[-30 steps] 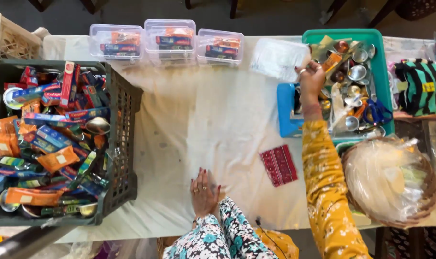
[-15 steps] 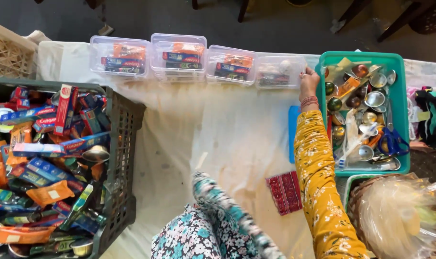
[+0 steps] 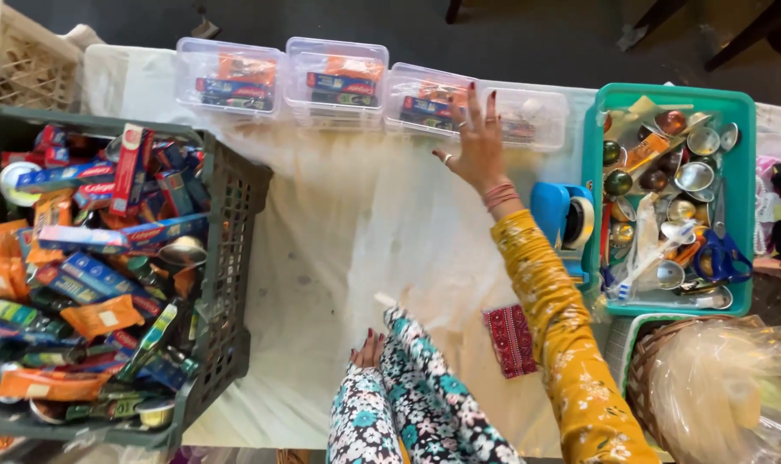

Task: The person wraps small plastic containers filled with items in bubble wrap and secures them with tape. They handle the containers, bubble wrap, and a tape dispenser, placing the wrapped packages on the table.

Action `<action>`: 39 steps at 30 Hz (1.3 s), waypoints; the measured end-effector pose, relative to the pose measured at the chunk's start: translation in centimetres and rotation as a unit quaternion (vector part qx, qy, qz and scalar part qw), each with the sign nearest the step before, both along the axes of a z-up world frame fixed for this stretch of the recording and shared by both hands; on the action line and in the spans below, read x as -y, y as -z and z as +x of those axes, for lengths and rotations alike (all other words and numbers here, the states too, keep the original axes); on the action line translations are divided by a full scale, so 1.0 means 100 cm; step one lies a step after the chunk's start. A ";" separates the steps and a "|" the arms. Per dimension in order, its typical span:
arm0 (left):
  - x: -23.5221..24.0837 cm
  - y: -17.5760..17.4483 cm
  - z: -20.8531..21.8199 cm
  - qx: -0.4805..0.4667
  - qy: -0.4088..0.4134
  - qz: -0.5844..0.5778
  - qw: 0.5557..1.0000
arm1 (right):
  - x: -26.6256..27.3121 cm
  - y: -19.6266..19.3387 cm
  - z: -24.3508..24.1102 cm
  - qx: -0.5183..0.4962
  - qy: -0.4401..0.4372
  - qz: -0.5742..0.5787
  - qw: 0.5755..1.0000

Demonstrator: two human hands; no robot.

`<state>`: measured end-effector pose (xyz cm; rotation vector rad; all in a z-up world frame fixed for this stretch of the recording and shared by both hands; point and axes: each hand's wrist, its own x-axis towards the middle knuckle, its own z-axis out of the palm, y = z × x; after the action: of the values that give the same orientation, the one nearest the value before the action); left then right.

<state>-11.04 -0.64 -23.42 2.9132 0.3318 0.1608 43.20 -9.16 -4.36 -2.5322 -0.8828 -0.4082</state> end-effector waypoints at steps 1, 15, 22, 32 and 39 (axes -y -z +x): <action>-0.003 -0.013 0.006 -0.001 -0.001 -0.004 1.000 | -0.001 0.019 -0.002 0.002 -0.004 0.001 1.000; -0.026 -0.114 0.049 0.094 0.015 -0.089 0.992 | 0.073 0.064 -0.278 -0.120 0.114 0.151 0.975; -0.028 -0.134 0.048 0.151 0.078 -0.207 0.964 | 0.086 0.065 -0.335 -0.129 0.080 0.072 0.986; 0.120 -0.269 0.060 0.193 0.652 -0.228 0.697 | 0.085 0.067 -0.304 0.070 0.033 -0.200 0.977; 0.117 -0.338 0.043 0.181 0.672 -0.245 0.675 | 0.096 0.036 -0.283 0.054 0.019 -0.275 0.960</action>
<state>-6.73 -12.30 10.37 1.8153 -1.5205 0.3049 14.88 -18.79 -7.96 -3.0587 -1.1162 -0.3499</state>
